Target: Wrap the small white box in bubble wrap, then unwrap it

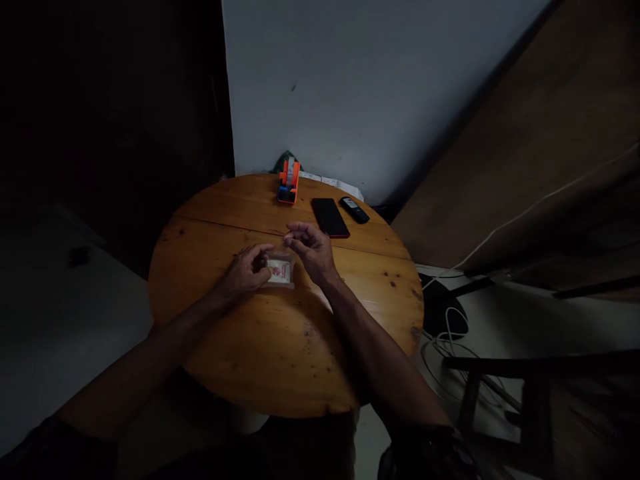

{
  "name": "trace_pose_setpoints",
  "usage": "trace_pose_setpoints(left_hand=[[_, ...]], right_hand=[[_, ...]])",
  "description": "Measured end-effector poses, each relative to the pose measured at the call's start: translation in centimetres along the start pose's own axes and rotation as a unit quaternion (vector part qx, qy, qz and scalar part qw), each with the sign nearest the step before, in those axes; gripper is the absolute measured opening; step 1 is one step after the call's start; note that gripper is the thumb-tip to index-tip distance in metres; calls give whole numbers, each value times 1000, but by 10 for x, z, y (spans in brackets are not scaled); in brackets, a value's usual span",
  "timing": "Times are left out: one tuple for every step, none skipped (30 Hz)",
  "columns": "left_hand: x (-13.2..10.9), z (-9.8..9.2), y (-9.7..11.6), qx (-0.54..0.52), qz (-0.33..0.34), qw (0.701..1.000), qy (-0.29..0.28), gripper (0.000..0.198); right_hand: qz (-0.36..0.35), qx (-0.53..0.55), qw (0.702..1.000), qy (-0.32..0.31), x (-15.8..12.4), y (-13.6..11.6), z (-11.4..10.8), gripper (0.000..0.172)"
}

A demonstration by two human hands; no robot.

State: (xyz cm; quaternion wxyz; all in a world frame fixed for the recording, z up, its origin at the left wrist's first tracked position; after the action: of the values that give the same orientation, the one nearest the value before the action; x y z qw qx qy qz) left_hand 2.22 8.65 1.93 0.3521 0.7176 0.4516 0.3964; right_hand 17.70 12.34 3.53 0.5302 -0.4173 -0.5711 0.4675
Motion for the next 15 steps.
trace_pose_setpoints(left_hand=[[0, 0, -1, -8, -4, 1000, -1, 51], [0, 1, -1, -16, -5, 1000, -1, 51], [0, 1, -1, -22, -3, 1000, 0, 51], [1, 1, -1, -25, -1, 1000, 1, 50], [1, 1, -1, -26, 1, 1000, 2, 49], [1, 1, -1, -23, 1, 1000, 1, 49], [1, 2, -2, -17, 0, 1000, 0, 49], [1, 2, -3, -8, -1, 1000, -1, 48], [2, 2, -4, 2, 1, 1000, -3, 48], [2, 2, -4, 13, 7, 1000, 1, 46], [3, 1, -4, 23, 15, 1000, 8, 44], [3, 0, -4, 31, 25, 999, 18, 42], [4, -1, -3, 35, 36, 998, 28, 41], [4, -2, -2, 32, 47, 998, 36, 40], [4, -2, -2, 24, 56, 997, 40, 39]], right_hand=[[-8, -24, 1000, -16, -3, -5, 4, 33], [-17, -52, 998, -35, -6, -10, 8, 32], [-28, -82, 995, -55, -9, -14, 12, 31], [-41, -112, 990, -75, -12, -19, 15, 30], [-53, -139, 984, -94, -15, -23, 18, 28], [-64, -164, 978, -111, -18, -27, 21, 26], [-73, -186, 972, -124, -21, -29, 23, 25], [-80, -205, 966, -134, -23, -32, 25, 26], [-86, -221, 961, -141, -25, -34, 26, 27], [-92, -234, 957, -146, -26, -36, 27, 29], [-98, -244, 953, -149, -28, -38, 28, 30], [-105, -255, 949, -152, -29, -39, 30, 31], [-110, -267, 945, -154, -31, -41, 31, 32], [-115, -282, 940, -154, -32, -43, 32, 33], [-120, -299, 934, -153, -33, -44, 33, 33]])
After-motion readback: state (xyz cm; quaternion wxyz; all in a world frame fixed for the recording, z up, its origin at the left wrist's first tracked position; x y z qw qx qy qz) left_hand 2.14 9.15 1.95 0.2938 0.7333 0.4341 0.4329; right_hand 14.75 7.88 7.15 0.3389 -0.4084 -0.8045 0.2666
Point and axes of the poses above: each hand's wrist, its own x-axis towards the middle knuckle, its own z-axis out of the palm, y = z × x, the point moved 9 cm from there along x, towards the middle knuckle, and after that the axes turned 6 degrees about z, right-handed, at the moved point
